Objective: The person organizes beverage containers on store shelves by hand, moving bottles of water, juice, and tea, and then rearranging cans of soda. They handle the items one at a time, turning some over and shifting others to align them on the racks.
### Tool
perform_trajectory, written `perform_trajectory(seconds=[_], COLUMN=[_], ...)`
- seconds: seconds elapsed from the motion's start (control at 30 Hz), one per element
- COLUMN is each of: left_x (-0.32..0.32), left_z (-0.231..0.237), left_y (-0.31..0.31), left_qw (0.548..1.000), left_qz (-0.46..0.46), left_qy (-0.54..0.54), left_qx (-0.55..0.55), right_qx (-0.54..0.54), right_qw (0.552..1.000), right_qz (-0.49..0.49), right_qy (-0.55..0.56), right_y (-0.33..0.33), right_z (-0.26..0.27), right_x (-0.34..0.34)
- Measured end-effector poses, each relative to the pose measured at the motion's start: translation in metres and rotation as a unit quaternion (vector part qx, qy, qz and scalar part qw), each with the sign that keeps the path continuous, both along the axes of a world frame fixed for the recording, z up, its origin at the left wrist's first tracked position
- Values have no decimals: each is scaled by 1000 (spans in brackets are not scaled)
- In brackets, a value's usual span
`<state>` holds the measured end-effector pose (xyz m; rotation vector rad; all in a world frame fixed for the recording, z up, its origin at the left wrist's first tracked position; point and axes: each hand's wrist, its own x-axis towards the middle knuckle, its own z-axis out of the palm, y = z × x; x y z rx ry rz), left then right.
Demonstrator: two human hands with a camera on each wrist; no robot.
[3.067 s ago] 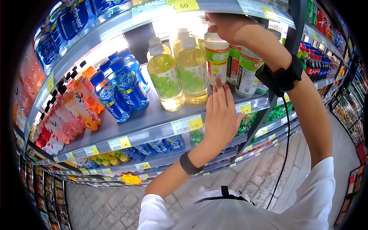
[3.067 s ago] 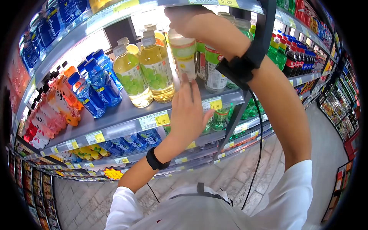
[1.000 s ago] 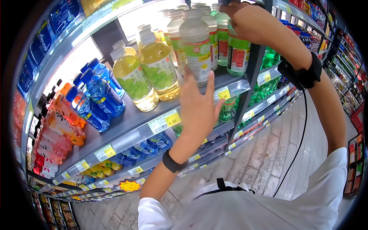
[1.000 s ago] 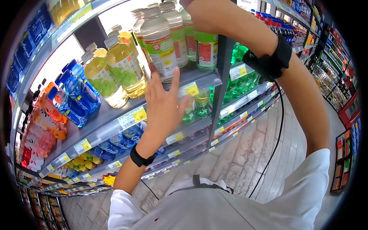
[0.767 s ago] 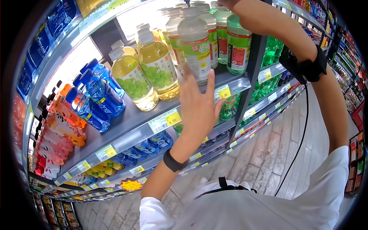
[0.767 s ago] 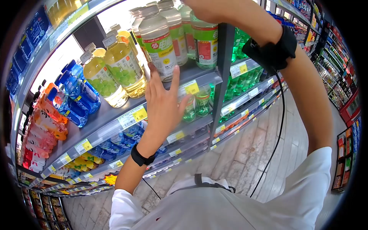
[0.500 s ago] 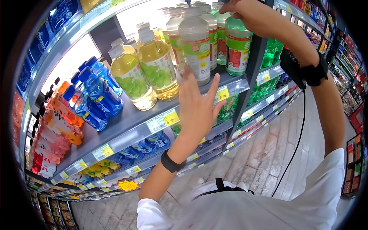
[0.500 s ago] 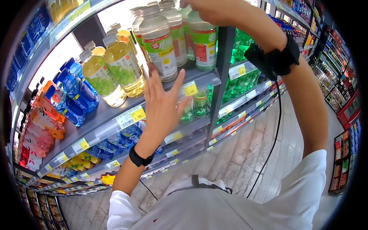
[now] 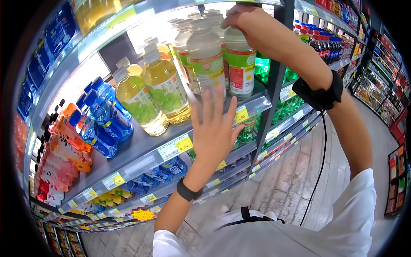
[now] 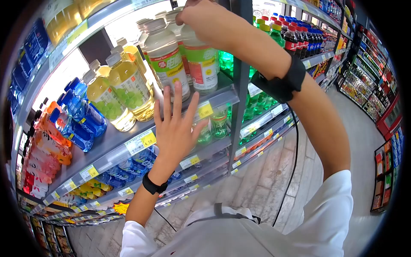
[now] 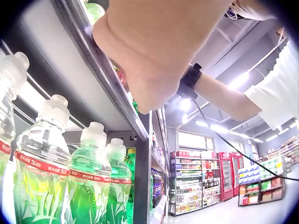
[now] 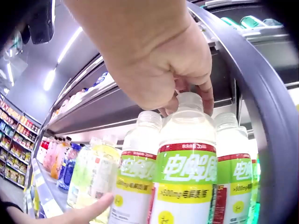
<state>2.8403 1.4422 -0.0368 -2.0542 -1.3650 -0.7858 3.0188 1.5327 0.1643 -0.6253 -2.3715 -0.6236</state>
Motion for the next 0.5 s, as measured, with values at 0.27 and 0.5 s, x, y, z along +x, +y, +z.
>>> perform_trajectory(seconds=[0.27,0.5], left_x=[34,59], left_z=[13,13], left_y=[-5,14], left_qw=[996,998], left_qz=[-91,-46], left_qy=[11,24], left_qx=[-21,-40], right_qx=[166,17], right_qw=[986,999], right_qz=[5,-2], right_qy=[24,51], right_y=[52,34], right_z=[-15,-17], right_x=[15,11])
